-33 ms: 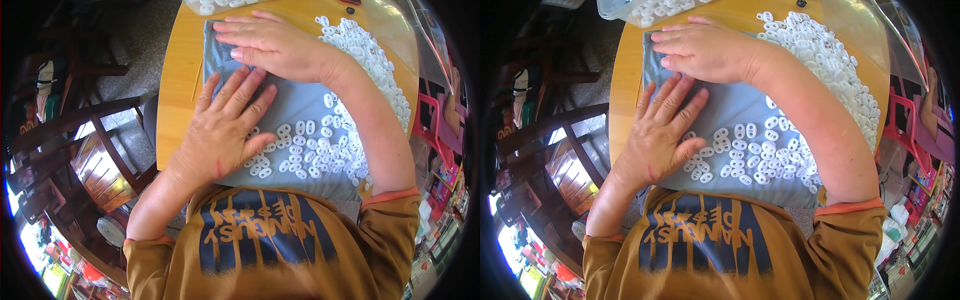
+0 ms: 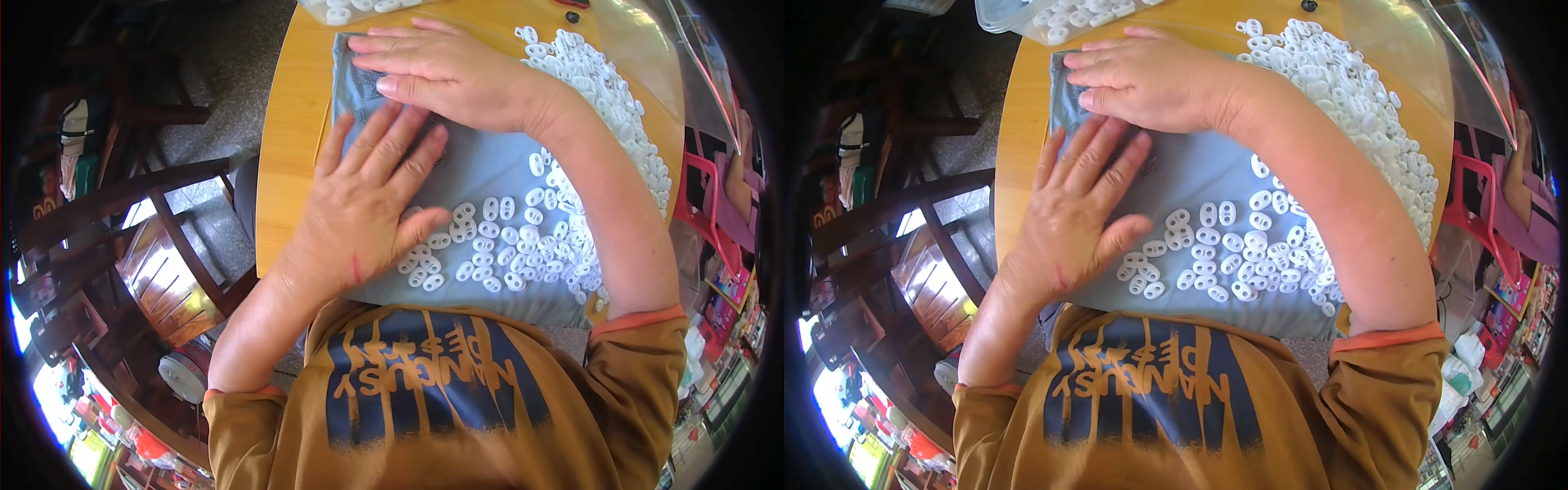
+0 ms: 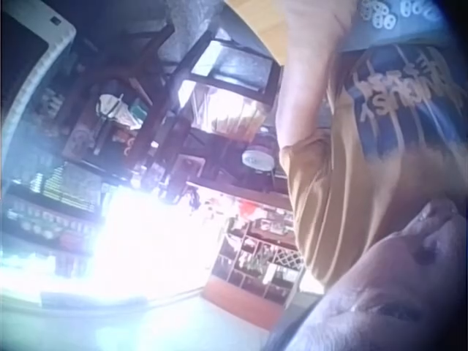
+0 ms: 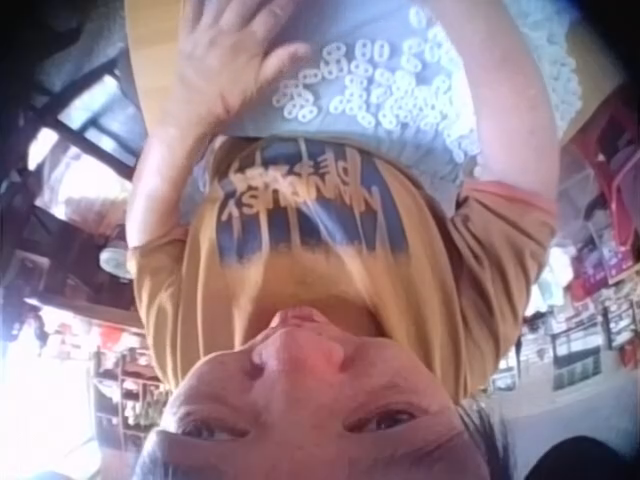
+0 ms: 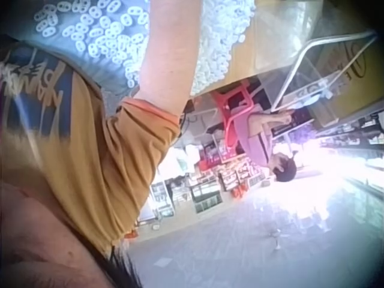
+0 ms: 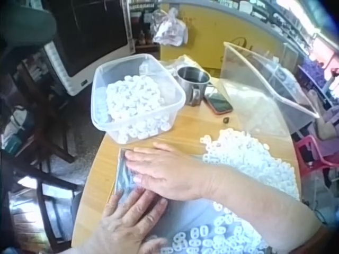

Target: Assembling small metal pins into white plastic cord locks by hand.

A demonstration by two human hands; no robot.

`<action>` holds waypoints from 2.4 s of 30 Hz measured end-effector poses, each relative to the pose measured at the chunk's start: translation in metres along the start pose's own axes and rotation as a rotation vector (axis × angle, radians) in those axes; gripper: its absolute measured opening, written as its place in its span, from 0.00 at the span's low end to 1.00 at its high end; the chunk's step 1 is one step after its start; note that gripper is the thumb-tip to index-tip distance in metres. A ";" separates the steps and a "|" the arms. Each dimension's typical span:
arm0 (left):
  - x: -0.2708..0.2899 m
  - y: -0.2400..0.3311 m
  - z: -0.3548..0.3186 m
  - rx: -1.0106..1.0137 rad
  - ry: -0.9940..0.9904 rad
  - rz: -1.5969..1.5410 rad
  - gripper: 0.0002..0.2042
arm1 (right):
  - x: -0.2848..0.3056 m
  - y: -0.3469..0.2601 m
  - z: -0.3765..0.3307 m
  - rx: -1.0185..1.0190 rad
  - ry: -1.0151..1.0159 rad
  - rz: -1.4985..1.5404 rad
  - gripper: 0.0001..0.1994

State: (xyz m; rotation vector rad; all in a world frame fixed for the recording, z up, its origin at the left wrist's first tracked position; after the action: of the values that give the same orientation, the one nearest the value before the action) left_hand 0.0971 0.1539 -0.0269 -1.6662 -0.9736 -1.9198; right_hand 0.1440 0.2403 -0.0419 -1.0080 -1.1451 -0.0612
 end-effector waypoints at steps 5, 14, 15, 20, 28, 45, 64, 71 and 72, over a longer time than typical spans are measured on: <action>0.000 -0.013 0.016 0.052 0.075 0.163 0.33 | 0.002 0.007 0.005 -0.078 -0.100 0.264 0.25; 0.001 0.009 0.012 -0.061 -0.021 -0.010 0.34 | 0.011 0.015 0.005 -0.055 0.014 0.422 0.29; 0.005 0.010 0.017 -0.066 0.009 0.002 0.34 | 0.013 0.016 0.006 -0.054 0.013 0.421 0.29; -0.006 -0.006 0.034 -0.073 0.104 0.112 0.34 | 0.005 0.028 0.012 -0.196 -0.027 0.660 0.29; -0.010 0.006 0.025 -0.128 -0.025 0.053 0.36 | 0.004 0.032 0.007 -0.015 0.007 0.421 0.29; -0.014 0.012 0.051 -0.192 -0.003 0.109 0.37 | 0.005 0.037 0.004 -0.221 -0.011 0.997 0.32; -0.015 0.015 0.042 -0.308 0.004 0.070 0.36 | 0.006 0.031 0.005 -0.006 -0.017 0.546 0.28; -0.020 0.021 0.037 -0.283 -0.086 0.046 0.40 | 0.003 0.029 0.006 0.080 -0.016 0.388 0.25; -0.015 0.019 0.040 -0.256 -0.078 0.034 0.39 | 0.005 0.029 0.004 0.093 -0.002 0.369 0.25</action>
State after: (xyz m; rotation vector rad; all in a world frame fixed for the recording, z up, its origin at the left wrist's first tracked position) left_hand 0.1405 0.1685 -0.0357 -1.8976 -0.7464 -2.0403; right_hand 0.1581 0.2623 -0.0564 -1.1209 -0.9392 0.2849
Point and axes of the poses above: each hand's wrist, its own z-axis towards the middle knuckle, its own x-axis out of the back of the hand, y = z × x, the point moved 10 cm from there along z, towards the middle knuckle, and after that the axes turned 7 degrees about z, right-handed, at the moved point
